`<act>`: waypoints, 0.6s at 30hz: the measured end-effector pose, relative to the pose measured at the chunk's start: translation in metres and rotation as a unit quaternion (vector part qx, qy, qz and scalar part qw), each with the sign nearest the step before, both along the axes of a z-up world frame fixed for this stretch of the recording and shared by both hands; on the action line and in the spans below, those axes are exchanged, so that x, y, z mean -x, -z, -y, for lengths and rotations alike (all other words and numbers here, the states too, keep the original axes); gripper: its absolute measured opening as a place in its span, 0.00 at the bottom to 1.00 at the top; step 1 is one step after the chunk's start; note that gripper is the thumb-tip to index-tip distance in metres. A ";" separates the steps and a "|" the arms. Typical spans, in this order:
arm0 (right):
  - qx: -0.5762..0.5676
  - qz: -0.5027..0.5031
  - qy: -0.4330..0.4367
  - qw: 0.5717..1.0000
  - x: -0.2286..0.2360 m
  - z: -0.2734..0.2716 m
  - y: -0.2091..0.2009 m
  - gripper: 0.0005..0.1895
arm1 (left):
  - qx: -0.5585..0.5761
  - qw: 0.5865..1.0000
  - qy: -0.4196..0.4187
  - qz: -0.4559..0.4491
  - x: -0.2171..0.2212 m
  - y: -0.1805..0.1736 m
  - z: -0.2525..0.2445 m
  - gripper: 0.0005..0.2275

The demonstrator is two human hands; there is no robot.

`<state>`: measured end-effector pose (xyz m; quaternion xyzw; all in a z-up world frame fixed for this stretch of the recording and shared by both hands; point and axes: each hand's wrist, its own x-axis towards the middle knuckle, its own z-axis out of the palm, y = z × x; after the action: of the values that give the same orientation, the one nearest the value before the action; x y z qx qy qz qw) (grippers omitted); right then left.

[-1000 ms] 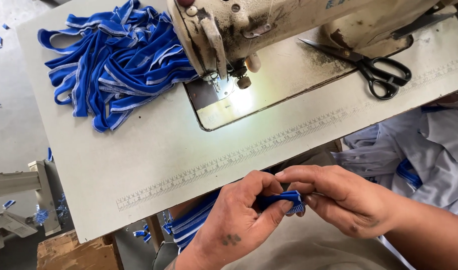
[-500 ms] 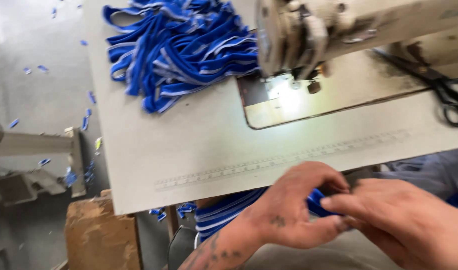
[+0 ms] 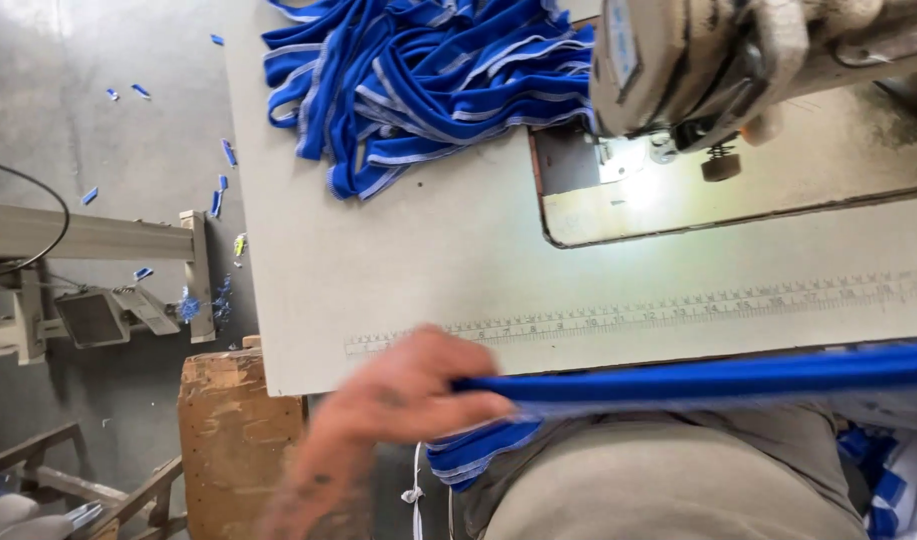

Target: Sewing blue fabric strips using an industrial sewing machine on a factory floor.

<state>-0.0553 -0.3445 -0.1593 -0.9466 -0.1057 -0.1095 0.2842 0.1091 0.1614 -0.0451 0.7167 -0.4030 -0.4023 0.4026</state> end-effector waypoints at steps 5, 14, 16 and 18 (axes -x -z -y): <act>-0.067 0.058 0.093 0.992 -0.062 -0.075 -0.029 0.14 | -0.128 0.912 -0.387 -0.052 -0.066 -0.018 -0.050 0.06; 0.175 0.044 0.090 0.979 -0.182 -0.184 -0.033 0.12 | -0.368 0.831 -0.364 0.203 -0.185 -0.022 -0.018 0.10; 0.211 0.083 0.093 0.970 -0.189 -0.183 -0.024 0.11 | -0.339 0.813 -0.351 0.317 -0.222 0.037 -0.022 0.14; 0.245 0.121 0.094 0.957 -0.196 -0.181 -0.021 0.11 | -0.307 0.784 -0.333 0.425 -0.220 0.069 0.007 0.19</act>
<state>0.1409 -0.1637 -0.1384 -0.9726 -0.0733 -0.2201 0.0175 0.3288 0.1544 -0.1140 0.9905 -0.1248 0.0001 0.0585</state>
